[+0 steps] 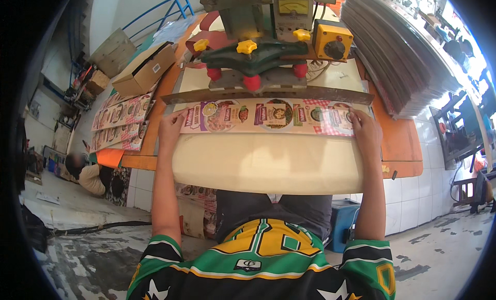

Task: The person places a printed plastic film under a heat sealing machine, aligns it, and presses the sealer down with their hand. They then pull the sealed bag from the stack and set it aside.

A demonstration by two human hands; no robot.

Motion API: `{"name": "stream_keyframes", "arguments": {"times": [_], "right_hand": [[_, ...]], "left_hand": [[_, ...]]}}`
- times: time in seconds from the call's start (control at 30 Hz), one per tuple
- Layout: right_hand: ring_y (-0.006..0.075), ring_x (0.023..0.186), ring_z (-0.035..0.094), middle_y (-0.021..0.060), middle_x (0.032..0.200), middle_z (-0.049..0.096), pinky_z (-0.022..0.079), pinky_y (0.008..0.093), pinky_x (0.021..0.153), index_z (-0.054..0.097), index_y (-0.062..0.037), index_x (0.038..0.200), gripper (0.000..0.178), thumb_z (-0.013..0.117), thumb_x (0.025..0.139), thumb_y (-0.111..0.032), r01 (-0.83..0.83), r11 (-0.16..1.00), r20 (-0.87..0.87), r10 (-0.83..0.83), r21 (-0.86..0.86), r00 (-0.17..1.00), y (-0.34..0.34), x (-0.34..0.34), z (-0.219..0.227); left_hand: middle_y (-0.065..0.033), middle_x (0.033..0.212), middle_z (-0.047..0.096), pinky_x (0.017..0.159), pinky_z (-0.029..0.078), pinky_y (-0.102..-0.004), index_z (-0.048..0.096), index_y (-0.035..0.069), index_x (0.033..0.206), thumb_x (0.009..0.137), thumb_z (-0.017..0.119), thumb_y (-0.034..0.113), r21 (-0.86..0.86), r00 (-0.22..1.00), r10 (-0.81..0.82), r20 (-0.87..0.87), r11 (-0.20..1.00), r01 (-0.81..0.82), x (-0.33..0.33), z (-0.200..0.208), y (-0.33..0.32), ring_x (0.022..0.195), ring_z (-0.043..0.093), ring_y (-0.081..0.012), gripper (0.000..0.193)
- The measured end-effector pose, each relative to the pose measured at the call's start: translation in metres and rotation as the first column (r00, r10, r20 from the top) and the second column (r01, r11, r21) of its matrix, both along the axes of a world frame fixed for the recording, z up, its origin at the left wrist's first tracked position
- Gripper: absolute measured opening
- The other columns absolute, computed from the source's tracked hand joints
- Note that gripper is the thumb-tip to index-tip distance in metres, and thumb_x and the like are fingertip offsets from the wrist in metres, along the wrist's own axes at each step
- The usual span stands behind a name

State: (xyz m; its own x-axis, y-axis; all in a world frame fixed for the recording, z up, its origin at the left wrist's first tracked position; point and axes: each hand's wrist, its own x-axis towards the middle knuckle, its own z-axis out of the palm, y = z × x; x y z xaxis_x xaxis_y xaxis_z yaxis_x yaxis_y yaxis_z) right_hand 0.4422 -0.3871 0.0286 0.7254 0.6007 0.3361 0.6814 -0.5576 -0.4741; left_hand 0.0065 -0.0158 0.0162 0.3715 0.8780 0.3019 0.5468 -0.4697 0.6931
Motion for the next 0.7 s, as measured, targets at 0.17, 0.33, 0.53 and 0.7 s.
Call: {"name": "stream_keyframes", "arguments": {"times": [0.17,0.33,0.53,0.7], "right_hand": [[0.0325,0.093,0.071,0.0153,0.098,0.076,0.052,0.0435,0.081,0.078,-0.0192,0.118,0.032,0.063,0.099,-0.041,0.020,1.000,-0.013,-0.020,-0.021,1.000,0.000,-0.002,0.004],[0.0332,0.091,0.071,0.0148,0.098,0.076,0.053,0.0439,0.080,0.078,-0.0197,0.118,0.032,0.063,0.099,-0.041,0.013,1.000,-0.003,-0.013,-0.003,1.000,0.001,-0.006,0.004],[0.0356,0.096,0.071,0.0154,0.103,0.076,0.054,0.0449,0.082,0.077,-0.0187,0.119,0.033,0.063,0.099,-0.040,0.017,1.000,0.002,-0.017,-0.004,1.000,-0.007,0.000,-0.001],[0.0388,0.094,0.071,0.0166,0.100,0.075,0.054,0.0480,0.082,0.077,-0.0190,0.117,0.033,0.061,0.099,-0.042,0.005,1.000,0.054,-0.005,-0.005,0.999,0.001,0.006,-0.012]], "left_hand": [[-0.0125,0.083,0.076,0.066,0.051,-0.0309,0.079,0.017,0.116,0.098,0.068,0.038,0.034,1.000,0.006,-0.027,0.999,-0.005,0.000,-0.001,0.001,0.072,0.070,-0.0176,0.030],[-0.0136,0.084,0.076,0.068,0.052,-0.0327,0.079,0.017,0.117,0.098,0.067,0.040,0.029,0.999,0.017,-0.043,0.999,-0.016,0.000,0.001,-0.001,0.074,0.071,-0.0211,0.032],[-0.0162,0.092,0.077,0.074,0.053,-0.0338,0.078,0.015,0.118,0.099,0.065,0.042,0.030,0.996,0.024,-0.092,0.999,-0.021,0.008,0.007,-0.004,0.080,0.073,-0.0239,0.036],[-0.0187,0.098,0.077,0.077,0.053,-0.0332,0.076,0.008,0.120,0.101,0.063,0.037,0.055,0.996,-0.092,-0.019,0.994,0.093,-0.008,-0.010,0.016,0.085,0.073,-0.0203,0.037]]}}
